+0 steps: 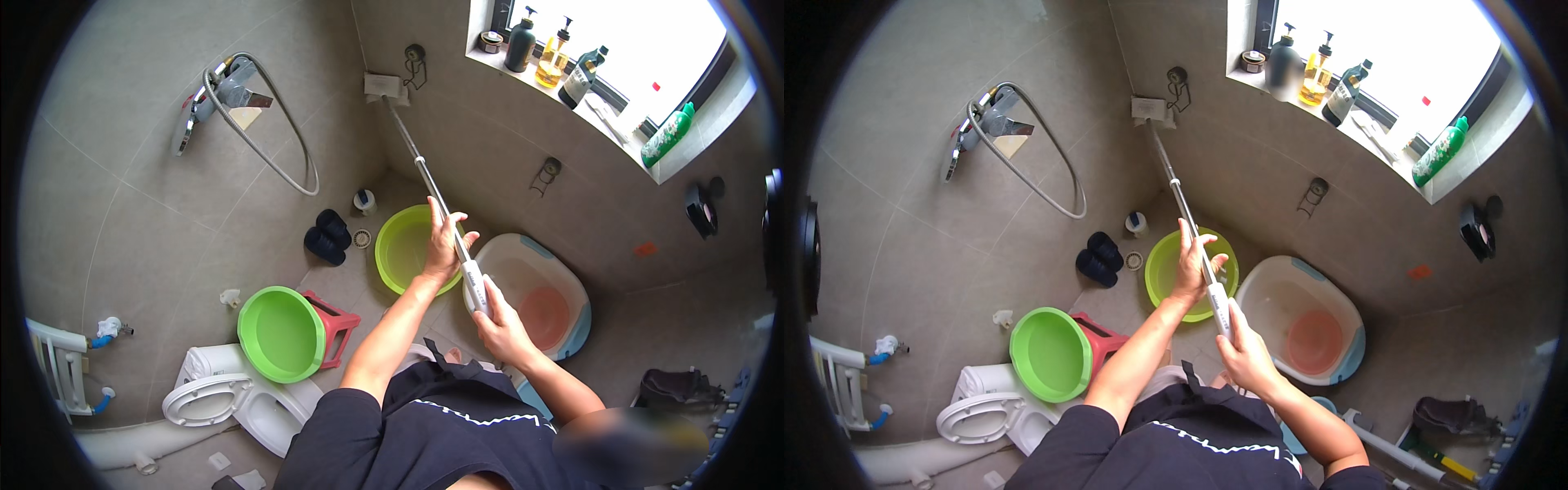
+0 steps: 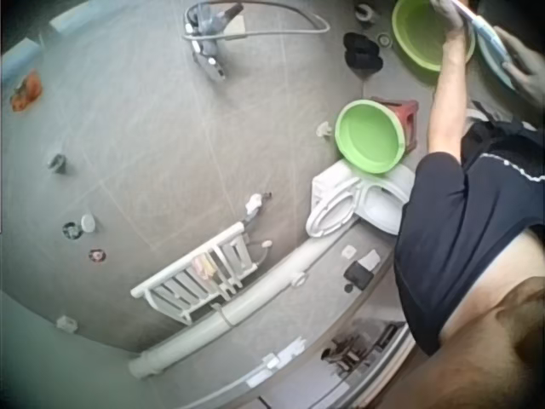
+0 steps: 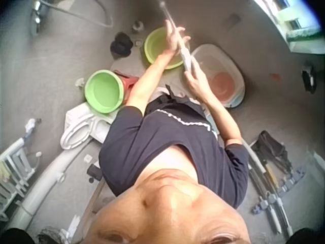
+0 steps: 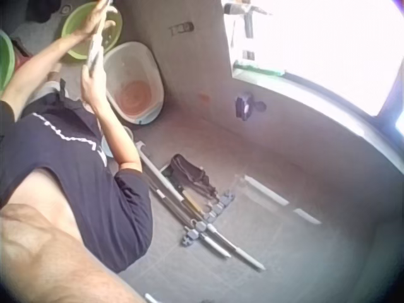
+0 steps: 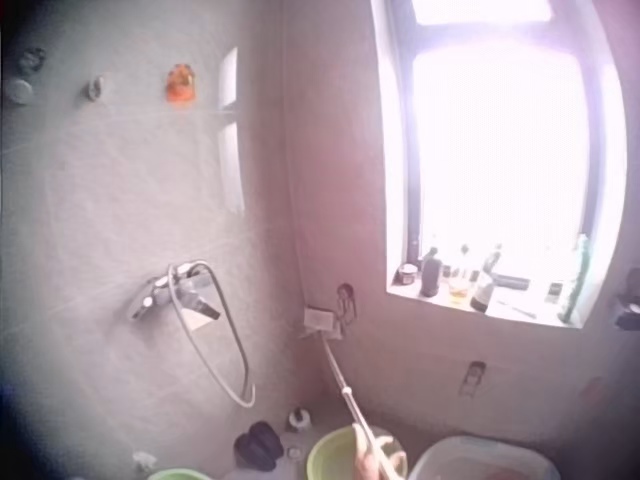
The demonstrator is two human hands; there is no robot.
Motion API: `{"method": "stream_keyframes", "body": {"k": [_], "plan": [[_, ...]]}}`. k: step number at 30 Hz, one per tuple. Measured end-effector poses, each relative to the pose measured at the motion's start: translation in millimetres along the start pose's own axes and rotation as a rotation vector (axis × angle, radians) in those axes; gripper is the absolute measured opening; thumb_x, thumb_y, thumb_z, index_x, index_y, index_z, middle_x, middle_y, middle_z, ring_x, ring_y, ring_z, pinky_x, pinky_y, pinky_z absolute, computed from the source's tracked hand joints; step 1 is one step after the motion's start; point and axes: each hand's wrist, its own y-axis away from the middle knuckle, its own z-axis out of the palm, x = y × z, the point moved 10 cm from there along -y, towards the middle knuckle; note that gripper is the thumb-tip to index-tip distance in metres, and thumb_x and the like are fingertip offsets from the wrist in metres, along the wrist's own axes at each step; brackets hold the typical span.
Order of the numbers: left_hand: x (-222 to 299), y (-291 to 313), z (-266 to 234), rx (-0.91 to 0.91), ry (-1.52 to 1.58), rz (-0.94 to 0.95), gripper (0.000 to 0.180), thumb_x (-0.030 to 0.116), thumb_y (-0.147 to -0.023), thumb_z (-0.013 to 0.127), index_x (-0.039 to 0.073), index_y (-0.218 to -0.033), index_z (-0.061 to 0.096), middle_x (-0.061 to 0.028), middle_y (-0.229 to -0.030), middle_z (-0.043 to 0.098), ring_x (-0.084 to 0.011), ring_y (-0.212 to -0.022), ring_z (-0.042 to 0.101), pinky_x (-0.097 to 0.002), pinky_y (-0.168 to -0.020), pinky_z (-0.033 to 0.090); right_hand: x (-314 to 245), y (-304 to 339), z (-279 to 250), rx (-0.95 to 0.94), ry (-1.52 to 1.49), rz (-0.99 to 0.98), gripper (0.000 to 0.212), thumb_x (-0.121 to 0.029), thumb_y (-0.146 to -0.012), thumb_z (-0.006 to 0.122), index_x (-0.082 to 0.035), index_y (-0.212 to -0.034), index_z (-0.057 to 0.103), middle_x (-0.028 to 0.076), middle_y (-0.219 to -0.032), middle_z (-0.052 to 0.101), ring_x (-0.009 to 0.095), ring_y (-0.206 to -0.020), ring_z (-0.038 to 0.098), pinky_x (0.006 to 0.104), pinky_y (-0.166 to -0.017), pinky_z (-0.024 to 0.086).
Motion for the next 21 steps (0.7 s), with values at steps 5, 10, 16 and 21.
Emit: {"method": "stream_keyframes", "body": {"k": [5, 10, 16, 21], "plan": [[-13.1, -14.8, -3.7, -0.075, -0.014, -0.004, 0.039, 0.028, -0.074, 0.07, 0.005, -0.1, 0.052, -0.0336, -0.138, 0.011, -0.0412, -0.121, 0.035, -0.038, -0.093, 0.038, 1.4, -21.6, 15.2, -0.015, -0.32, 0.085, 0.062, -0.005, -0.082, 0.048, -0.004, -0.137, 0.02, 0.008, -0.09, 0.054, 0.011, -0.061, 0.051, 0.0246, -0.053, 0.045], [-20.6, -13.0, -2.0, -0.041, 0.001, 0.019, 0.033, 0.019, -0.07, 0.072, 0.007, -0.092, 0.051, -0.0373, -0.136, 0.011, -0.0409, -0.103, 0.05, -0.0389, -0.082, 0.044, 3.2, -27.0, 23.1, -0.114, -0.544, 0.21, 0.069, -0.002, -0.083, 0.048, -0.015, -0.141, 0.014, 0.006, -0.09, 0.049, 0.009, -0.05, 0.046, 0.023, -0.045, 0.043], [-36.7, -7.7, 12.7, -0.104, -0.084, -0.031, 0.029, 0.019, -0.07, 0.072, 0.008, -0.086, 0.05, -0.0346, -0.137, 0.01, -0.0322, -0.081, 0.057, -0.0362, -0.074, 0.047, 17.2, -29.1, 21.8, -0.108, -0.54, 0.276, 0.07, 0.0, -0.082, 0.048, -0.014, -0.141, 0.013, 0.004, -0.074, 0.049, 0.008, -0.046, 0.044, 0.0225, -0.042, 0.039], [-47.0, 0.3, 16.8, -0.145, -0.025, -0.095, 0.033, 0.015, -0.065, 0.075, 0.008, -0.084, 0.05, -0.0336, -0.137, 0.009, -0.0407, -0.106, 0.044, -0.0429, -0.09, 0.038, 29.8, -31.2, 27.6, -0.077, -0.526, 0.255, 0.07, -0.002, -0.081, 0.05, -0.014, -0.141, 0.016, 0.001, -0.071, 0.047, 0.007, -0.049, 0.045, 0.0222, -0.042, 0.04]]}}
